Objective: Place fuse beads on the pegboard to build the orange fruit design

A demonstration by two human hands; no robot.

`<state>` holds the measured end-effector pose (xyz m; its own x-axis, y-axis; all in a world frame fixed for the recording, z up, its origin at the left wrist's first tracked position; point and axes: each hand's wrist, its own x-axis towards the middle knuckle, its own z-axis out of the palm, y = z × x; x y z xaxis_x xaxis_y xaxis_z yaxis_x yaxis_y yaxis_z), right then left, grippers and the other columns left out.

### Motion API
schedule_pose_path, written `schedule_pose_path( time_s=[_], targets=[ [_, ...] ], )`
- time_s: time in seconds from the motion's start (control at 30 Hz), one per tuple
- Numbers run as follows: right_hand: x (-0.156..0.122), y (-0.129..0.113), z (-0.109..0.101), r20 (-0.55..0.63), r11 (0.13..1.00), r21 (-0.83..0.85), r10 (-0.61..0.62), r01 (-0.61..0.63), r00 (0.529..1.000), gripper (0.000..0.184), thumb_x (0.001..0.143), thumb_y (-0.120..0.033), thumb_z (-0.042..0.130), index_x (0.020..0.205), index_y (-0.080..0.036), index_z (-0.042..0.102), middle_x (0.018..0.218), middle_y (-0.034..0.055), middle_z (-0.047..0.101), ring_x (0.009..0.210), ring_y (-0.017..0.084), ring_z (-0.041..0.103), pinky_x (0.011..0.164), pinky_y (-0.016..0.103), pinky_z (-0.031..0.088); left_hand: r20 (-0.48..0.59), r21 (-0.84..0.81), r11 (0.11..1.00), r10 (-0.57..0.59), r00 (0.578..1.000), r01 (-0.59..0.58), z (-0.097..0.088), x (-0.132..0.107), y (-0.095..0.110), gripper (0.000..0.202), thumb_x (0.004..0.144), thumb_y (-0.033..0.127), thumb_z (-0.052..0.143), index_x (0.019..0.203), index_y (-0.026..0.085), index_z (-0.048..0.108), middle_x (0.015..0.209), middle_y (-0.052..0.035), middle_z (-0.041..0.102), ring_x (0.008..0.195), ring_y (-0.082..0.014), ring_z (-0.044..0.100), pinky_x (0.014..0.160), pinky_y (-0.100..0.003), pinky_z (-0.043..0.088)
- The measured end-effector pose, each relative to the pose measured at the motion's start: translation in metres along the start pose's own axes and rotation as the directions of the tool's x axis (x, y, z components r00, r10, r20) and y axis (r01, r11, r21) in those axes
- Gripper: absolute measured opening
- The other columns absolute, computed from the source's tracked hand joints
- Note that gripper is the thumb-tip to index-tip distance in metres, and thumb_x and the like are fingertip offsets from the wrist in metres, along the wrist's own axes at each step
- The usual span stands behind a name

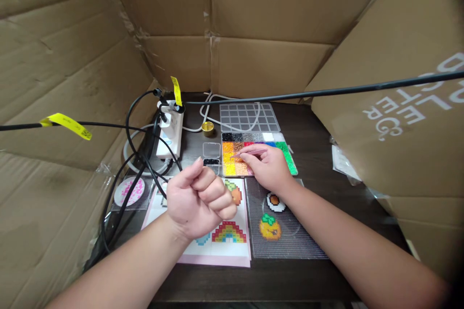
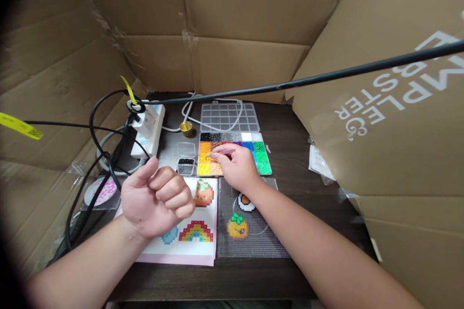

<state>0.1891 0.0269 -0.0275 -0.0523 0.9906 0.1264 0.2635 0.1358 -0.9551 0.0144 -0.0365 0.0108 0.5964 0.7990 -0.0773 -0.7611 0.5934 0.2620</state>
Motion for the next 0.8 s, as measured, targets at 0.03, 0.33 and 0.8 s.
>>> schedule_pose_path(
  time_s=[0.03, 0.33, 0.8],
  targets=[
    [0.0, 0.0, 0.0, 0.001, 1.0, 0.002, -0.002, 0.002, 1.0, 0.014, 0.075, -0.03, 0.069, 0.074, -0.017, 0.072, 0.08, 0.0081, 0.076, 0.072, 0.02, 0.071, 0.065, 0.032, 0.057, -0.008, 0.006, 1.0, 0.0, 1.0, 0.0, 0.0, 0.0, 0.0, 0.055, 0.089, 0.041, 0.044, 0.05, 0.02, 0.012, 0.047, 0.0062, 0.004, 0.045, -0.0103, 0.005, 0.048, -0.028, 0.016],
    [-0.002, 0.002, -0.001, 0.002, 1.0, 0.004, -0.01, 0.01, 1.0, 0.015, 0.078, -0.029, 0.066, 0.076, -0.016, 0.074, 0.077, 0.008, 0.075, 0.072, 0.02, 0.069, 0.059, 0.029, 0.055, 0.017, -0.013, 1.0, 0.003, 1.0, -0.003, -0.001, 0.0, 0.001, 0.053, 0.088, 0.039, 0.045, 0.05, 0.02, 0.013, 0.047, 0.0061, 0.005, 0.045, -0.0104, 0.004, 0.048, -0.028, 0.014],
    [-0.01, -0.027, -0.021, -0.14, 0.996, 0.055, -0.055, 0.063, 0.989, 0.014, 0.08, -0.026, 0.068, 0.08, -0.015, 0.076, 0.067, 0.0059, 0.073, 0.045, 0.009, 0.052, 0.041, 0.023, 0.043, -0.084, -0.031, 0.999, 0.023, 0.996, -0.025, -0.001, 0.002, 0.003, 0.051, 0.086, 0.037, 0.044, 0.049, 0.021, 0.013, 0.048, 0.0055, 0.004, 0.047, -0.011, 0.004, 0.049, -0.029, 0.013]
  ],
)
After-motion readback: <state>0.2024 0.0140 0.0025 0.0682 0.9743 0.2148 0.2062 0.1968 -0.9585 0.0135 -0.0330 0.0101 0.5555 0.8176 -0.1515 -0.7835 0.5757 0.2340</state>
